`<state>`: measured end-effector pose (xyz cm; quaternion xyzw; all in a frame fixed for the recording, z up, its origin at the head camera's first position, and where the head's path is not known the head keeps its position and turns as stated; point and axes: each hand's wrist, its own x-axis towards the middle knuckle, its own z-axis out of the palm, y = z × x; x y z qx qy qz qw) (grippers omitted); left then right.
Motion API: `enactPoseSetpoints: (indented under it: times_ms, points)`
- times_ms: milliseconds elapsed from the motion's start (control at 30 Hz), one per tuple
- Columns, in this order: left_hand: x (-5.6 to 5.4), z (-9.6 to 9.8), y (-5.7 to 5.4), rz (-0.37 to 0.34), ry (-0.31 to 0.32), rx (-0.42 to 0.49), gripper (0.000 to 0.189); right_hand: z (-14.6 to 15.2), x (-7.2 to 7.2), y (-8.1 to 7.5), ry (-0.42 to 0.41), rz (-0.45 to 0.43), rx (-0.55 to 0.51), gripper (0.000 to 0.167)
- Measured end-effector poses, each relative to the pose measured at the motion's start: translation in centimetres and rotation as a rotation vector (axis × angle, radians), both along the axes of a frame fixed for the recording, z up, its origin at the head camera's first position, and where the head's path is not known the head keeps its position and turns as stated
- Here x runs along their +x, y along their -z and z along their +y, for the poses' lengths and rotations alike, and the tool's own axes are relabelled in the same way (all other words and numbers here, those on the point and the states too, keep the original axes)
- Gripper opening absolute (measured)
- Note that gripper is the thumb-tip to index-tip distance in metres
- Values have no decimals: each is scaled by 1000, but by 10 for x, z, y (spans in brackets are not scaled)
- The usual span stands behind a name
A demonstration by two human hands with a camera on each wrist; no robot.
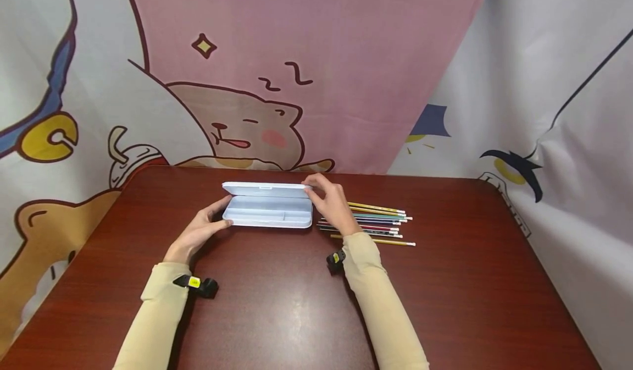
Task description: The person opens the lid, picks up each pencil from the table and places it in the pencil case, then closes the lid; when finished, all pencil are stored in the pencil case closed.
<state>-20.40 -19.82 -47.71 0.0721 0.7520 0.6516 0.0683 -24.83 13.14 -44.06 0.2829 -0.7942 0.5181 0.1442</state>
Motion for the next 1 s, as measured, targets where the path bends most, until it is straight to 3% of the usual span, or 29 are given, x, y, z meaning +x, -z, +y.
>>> enactPoseSetpoints:
  times_ms: [167,433,600,833,1000]
  points:
    - [1,3,-2,-9,-28,-13,71,-5,-7,2,38,-5,-72,16]
    - [-1,2,-2,-42,-30,-45,72,-19,3,-31,157,-7,-142,12]
    - [-1,1,0,-43,-32,-77,74,-19,-8,-34,197,-103,-180,16]
    - [-1,1,-3,-48,-24,-153,77,-11,-35,-10,170,-296,-260,25]
    - [0,1,-4,-39,-11,-190,78,-10,-41,1,193,-322,-259,26]
